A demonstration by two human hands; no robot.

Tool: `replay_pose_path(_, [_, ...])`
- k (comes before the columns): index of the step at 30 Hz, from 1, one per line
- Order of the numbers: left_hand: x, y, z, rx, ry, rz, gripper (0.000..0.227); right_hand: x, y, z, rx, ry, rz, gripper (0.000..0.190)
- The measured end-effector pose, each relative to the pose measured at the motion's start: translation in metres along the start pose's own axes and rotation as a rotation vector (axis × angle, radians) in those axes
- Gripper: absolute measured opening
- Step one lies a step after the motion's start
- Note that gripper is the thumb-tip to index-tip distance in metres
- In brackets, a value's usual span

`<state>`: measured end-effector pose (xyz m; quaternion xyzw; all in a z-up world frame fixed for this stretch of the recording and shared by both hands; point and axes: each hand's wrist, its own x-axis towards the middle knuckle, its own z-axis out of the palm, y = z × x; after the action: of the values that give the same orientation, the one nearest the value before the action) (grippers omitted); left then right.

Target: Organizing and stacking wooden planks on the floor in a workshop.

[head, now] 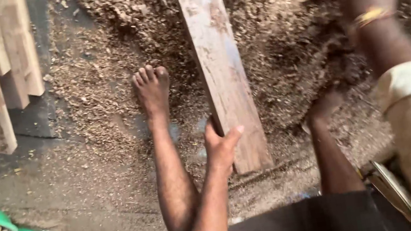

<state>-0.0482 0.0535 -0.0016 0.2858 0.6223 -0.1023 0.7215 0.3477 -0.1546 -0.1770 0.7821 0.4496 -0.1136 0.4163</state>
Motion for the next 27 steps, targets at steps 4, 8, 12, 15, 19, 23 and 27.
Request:
replay_pose_path(4, [-0.008, -0.021, -0.010, -0.147, -0.094, 0.148, 0.074, 0.015, 0.014, 0.023, 0.253, -0.167, -0.050, 0.082])
replay_pose_path(8, [-0.020, -0.001, -0.013, -0.146, -0.045, -0.007, 0.077, 0.014, 0.049, 0.076, 0.225, -0.228, -0.108, 0.087])
replay_pose_path(12, [-0.023, -0.010, -0.024, -0.130, -0.008, 0.045, 0.079, 0.017, 0.033, 0.127, 0.212, -0.313, -0.167, 0.095])
replay_pose_path(15, [-0.025, -0.003, -0.028, -0.162, -0.049, 0.043, 0.079, -0.033, 0.006, 0.028, 0.167, -0.438, -0.174, 0.103])
replay_pose_path(19, [-0.021, 0.007, -0.033, -0.142, -0.003, 0.046, 0.081, -0.029, 0.032, -0.133, 0.095, -0.536, -0.201, 0.113])
replay_pose_path(23, [-0.017, 0.024, -0.036, -0.071, 0.125, -0.043, 0.080, -0.107, 0.033, -0.057, 0.940, -0.965, -0.122, 0.084])
replay_pose_path(27, [-0.013, 0.026, -0.044, -0.078, 0.154, -0.058, 0.080, -0.180, 0.003, -0.014, 1.731, -1.326, 0.377, 0.073])
